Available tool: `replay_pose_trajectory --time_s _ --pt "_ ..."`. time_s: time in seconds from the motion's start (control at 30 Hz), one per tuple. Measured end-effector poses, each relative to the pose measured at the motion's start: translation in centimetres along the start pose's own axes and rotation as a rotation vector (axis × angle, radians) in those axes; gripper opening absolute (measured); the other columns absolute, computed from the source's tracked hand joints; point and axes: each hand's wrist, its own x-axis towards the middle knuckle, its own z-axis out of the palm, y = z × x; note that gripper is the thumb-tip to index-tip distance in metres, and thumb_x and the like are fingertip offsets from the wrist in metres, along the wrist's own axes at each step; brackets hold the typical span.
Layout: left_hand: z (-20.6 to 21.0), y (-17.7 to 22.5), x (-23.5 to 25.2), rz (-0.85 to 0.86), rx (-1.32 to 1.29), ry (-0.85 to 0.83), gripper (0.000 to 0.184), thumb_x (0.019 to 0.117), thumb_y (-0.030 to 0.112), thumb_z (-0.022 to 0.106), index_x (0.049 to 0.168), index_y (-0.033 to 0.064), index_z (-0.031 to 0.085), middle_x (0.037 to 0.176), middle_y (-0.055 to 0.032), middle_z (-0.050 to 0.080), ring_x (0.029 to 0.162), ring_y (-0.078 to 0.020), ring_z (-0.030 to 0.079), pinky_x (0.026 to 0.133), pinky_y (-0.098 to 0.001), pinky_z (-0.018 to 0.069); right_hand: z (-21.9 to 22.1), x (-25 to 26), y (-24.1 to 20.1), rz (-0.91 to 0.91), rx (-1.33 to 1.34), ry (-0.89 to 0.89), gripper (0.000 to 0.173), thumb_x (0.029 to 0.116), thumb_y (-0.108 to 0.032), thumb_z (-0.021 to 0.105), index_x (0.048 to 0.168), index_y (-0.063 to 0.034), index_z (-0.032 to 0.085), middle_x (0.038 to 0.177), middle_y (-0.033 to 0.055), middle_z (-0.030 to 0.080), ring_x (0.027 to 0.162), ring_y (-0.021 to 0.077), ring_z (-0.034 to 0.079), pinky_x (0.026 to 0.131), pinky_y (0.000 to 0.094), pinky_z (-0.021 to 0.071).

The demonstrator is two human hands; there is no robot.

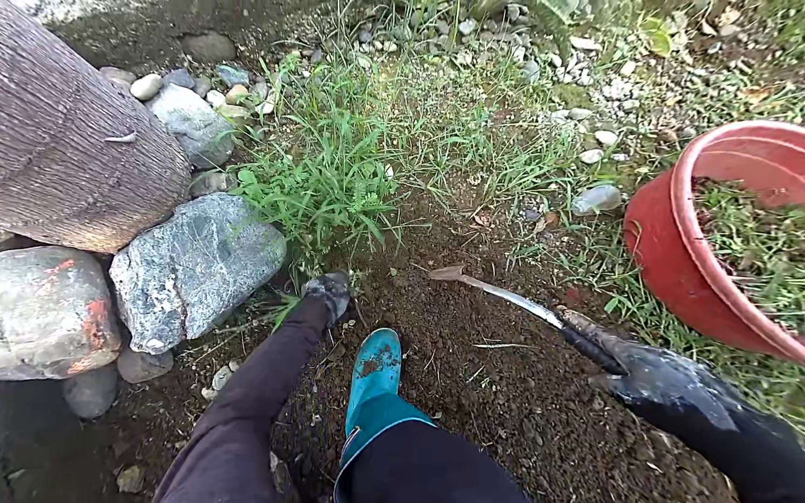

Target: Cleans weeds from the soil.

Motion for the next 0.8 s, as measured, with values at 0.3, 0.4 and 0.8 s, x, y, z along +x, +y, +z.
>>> replay_pose_trajectory --time_s 0.3,0.4,0.8 --pt "0.2 -4.3 -6.2 -0.001 -0.122 -0.073 0.041 0.1047 0.014 0.055 0.137 -0.0117 0.056 0.139 -0.0316 0.058 0.137 -0.0423 0.052 0.117 -0.0569 0.0358 0.3 -0.5 -0.6 0.0 -0.006 -0.004 0.087 0.0906 -0.02 0.073 0.162 -0.0369 0.026 0.125 0.0261 0.067 0.113 0.0506 0.063 0.094 0.0714 0.0444" --pt "0.6 -2.9 -3.3 0.021 0.15 -0.232 0.038 0.1026 0.016 0.055 0.139 0.004 0.06 0.141 -0.0236 0.059 0.131 -0.0438 0.056 0.106 -0.0651 0.0442 0.3 -0.3 -0.7 0.003 0.002 0.021 0.087 0.0897 -0.02 0.073 0.162 -0.0372 0.027 0.124 0.0249 0.068 0.112 0.049 0.064 0.093 0.0712 0.045" --pt "-1.4 -2.6 7.9 -0.349 -0.037 0.111 0.044 0.1052 0.025 0.054 0.142 0.0013 0.056 0.141 -0.0287 0.058 0.134 -0.0448 0.054 0.11 -0.0627 0.0422 0.3 0.0 -1.2 0.019 0.002 0.0 0.089 0.0882 -0.019 0.074 0.162 -0.0345 0.028 0.12 0.0255 0.069 0.11 0.0491 0.065 0.092 0.0711 0.0458"
